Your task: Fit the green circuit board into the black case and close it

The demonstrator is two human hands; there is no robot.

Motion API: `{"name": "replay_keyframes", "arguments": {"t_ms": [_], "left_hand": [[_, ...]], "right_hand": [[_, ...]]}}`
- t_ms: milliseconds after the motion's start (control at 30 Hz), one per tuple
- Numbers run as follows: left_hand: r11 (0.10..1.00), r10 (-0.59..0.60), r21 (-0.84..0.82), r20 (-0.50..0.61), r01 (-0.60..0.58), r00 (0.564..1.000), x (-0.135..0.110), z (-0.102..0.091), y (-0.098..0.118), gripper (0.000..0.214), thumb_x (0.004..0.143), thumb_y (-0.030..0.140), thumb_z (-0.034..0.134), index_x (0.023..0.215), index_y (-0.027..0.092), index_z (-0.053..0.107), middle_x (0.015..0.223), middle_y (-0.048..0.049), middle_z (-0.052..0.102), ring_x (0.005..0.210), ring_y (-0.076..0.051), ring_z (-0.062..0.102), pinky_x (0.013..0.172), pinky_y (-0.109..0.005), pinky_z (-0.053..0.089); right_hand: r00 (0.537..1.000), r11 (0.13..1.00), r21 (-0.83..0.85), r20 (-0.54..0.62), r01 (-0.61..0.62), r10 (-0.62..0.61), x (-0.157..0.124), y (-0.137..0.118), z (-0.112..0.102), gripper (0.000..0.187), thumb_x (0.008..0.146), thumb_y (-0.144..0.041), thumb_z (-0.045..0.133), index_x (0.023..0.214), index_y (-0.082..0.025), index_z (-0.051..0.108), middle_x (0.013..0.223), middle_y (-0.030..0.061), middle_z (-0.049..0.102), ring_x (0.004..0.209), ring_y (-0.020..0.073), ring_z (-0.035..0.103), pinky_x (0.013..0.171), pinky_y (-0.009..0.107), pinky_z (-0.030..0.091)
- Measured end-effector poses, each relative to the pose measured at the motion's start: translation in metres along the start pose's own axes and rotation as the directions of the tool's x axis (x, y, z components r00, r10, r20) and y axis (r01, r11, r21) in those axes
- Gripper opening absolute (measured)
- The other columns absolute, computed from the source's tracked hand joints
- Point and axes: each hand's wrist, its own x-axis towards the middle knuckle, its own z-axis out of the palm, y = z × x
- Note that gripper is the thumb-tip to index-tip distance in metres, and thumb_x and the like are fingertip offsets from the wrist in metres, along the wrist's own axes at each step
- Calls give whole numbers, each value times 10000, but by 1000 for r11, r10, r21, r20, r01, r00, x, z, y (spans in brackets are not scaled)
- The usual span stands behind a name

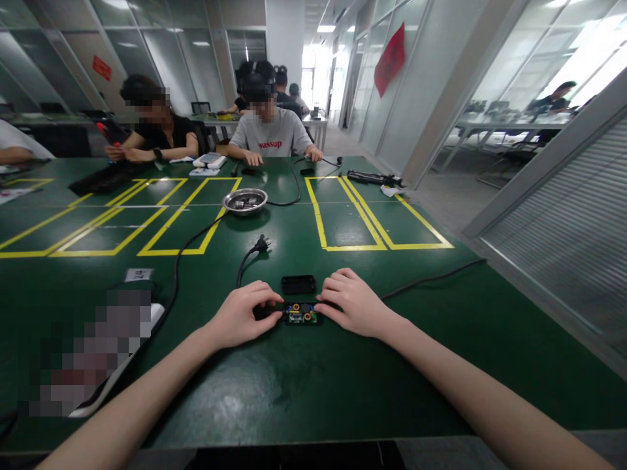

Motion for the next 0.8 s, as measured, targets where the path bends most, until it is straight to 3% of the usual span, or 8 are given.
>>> {"name": "replay_keyframes", "arguments": {"t_ms": [133,267,367,467,633,800], "left_hand": [[997,-16,76,-36,19,999,1,0,-5,432,943,395,685,1326,199,661,1294,-133,696,1187,-291,653,1029,-465,537],[987,-5,159,74,-6,997,0,6,-8,757,795,541,854,1439,225,611,1518,-174,586,1393,-399,528,1158,-619,415],[988,29,147,84,-41,996,-1,10,-9,691,772,481,895,1377,242,662,1484,-160,621,1378,-378,554,1153,-591,430],[992,69,103,47,-73,997,-1,11,-8,507,800,376,887,1261,250,717,1423,-132,664,1322,-331,608,1133,-532,466],[999,45,-12,-2,-45,999,0,8,-2,423,772,290,893,1141,229,695,1377,-116,665,1260,-299,647,1092,-469,519],[989,2,-146,-4,-2,1000,1,10,3,565,771,233,850,1278,237,600,1343,-104,645,1184,-266,673,979,-394,591]], "right_hand": [[986,985,60,-37,-163,165,0,4,6,298,1039,-422,587,1151,-185,730,1088,116,728,1014,261,644,953,434,442],[982,974,124,-8,-188,190,-2,8,11,457,1005,-435,633,1414,-232,629,1434,157,641,1286,326,576,1097,560,402],[990,970,199,14,-141,141,-3,9,12,306,1011,-372,634,1275,-242,719,1378,132,690,1243,309,618,1093,570,428],[993,934,344,-24,-98,113,-2,8,11,206,1003,-278,621,1152,-233,757,1233,111,742,1107,260,682,988,476,535],[966,757,628,-31,-182,258,-1,4,11,353,937,-220,664,1288,-234,692,1104,66,728,814,169,683,775,340,606],[926,613,741,32,-275,376,1,4,14,224,910,-296,706,1104,-203,769,954,45,723,770,154,677,734,310,603]]}}
